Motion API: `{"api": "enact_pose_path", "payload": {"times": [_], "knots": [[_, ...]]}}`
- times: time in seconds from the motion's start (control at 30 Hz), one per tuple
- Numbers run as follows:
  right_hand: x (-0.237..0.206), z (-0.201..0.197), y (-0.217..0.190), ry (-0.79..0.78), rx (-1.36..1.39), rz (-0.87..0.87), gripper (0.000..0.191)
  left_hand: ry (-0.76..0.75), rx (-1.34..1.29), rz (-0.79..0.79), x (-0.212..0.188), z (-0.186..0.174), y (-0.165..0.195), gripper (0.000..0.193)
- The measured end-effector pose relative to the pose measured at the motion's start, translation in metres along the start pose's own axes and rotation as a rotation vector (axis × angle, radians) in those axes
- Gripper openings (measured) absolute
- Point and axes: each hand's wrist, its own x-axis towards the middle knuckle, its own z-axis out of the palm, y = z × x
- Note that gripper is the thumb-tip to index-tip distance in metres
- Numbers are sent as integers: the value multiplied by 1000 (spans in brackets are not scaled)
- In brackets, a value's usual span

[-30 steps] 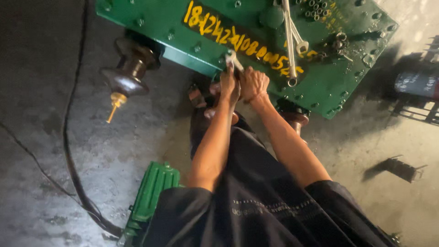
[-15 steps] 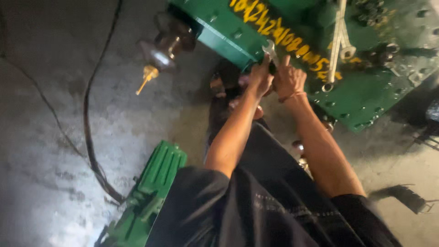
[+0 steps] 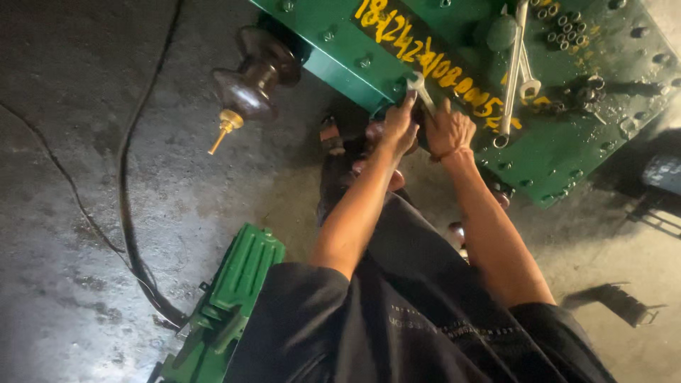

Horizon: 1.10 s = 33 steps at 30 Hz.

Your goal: The person uses a wrench to tighten bolts on a green metal plate attached to a large machine. They repeatedly reposition the wrench and apply force to secure the fasteners.

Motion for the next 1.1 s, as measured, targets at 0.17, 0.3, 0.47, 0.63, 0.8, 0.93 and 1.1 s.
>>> {"api": "enact_pose_path", "payload": {"times": [0.17,0.3,0.47,0.63,0.8,0.93,1.1], "knots": [[-9,0,9,118,165,-48,52,-60,316,-5,-8,1,9,62],[-35,3,27,204,289,19,43,41,-29,-104,6,10,8,81],[-95,20,59,249,371,53,38,210,279,91,17,-8,11,69],[-159,47,82,192,507,277,42,209,901,804,-24,-60,31,13],[-185,57,86,196,576,343,44,-181,1084,1312,-11,-16,46,29],[-190,52,79,250,610,336,44,-284,1524,1545,36,35,62,45],[-189,45,69,335,746,360,41,-279,1568,1594,39,31,67,39]]}}
